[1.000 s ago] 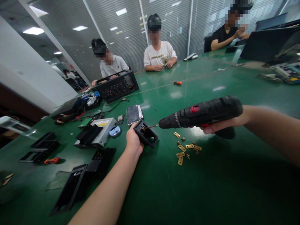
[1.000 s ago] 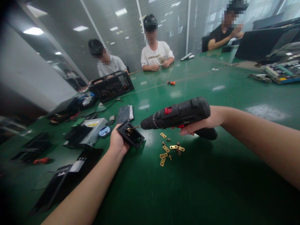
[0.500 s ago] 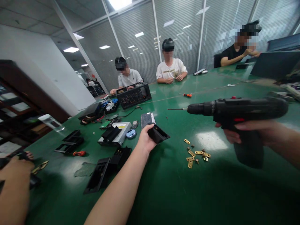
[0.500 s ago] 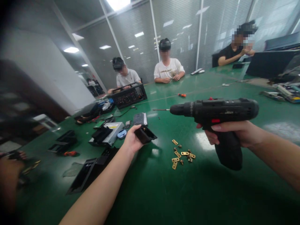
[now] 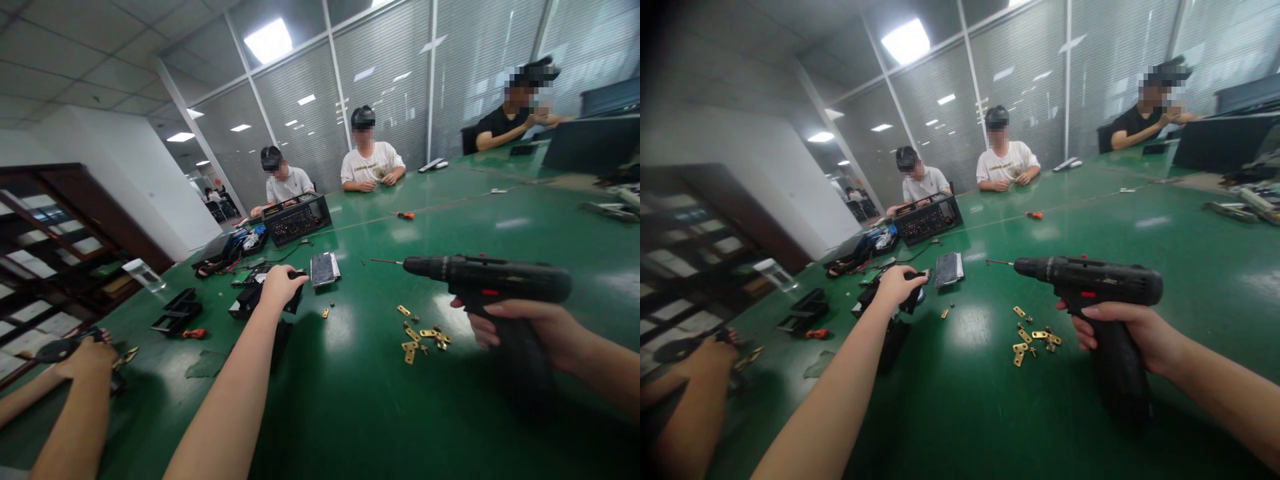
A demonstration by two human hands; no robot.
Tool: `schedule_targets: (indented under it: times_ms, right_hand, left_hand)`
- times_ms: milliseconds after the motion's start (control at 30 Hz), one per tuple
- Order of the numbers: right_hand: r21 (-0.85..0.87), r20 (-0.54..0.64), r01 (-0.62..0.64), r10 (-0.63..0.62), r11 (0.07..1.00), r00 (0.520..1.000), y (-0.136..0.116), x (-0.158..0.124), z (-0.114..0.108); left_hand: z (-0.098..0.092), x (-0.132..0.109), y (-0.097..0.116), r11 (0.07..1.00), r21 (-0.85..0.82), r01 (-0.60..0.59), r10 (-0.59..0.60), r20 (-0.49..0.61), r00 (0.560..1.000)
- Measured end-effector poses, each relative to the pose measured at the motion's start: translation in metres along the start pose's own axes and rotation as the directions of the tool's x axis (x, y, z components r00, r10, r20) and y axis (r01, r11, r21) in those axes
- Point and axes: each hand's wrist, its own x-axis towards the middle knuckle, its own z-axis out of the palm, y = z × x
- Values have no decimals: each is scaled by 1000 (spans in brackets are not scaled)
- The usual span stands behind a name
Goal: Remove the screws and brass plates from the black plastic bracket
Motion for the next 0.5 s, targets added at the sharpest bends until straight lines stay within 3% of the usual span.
schedule_targets:
  times_ms: [133, 300, 400, 500]
  right_hand:
    - [-10, 22, -11, 11, 1000, 1000, 2, -1, 1]
    - [-19, 17, -14, 14, 1000, 1000, 2, -3, -3]
    - [-32, 1, 0, 0, 999, 1000, 2, -4, -5]
    - [-56, -5, 38, -39, 998, 999, 4, -5, -7]
  left_hand:
    - [12, 10, -3, 978, 208, 24, -42, 83, 996]
    - [21, 10, -1, 976, 219, 15, -41, 114, 993]
    - [4, 4, -8, 980, 197, 23, -42, 95, 995]
    - [-31, -21, -31, 978, 199, 69, -86, 80, 993]
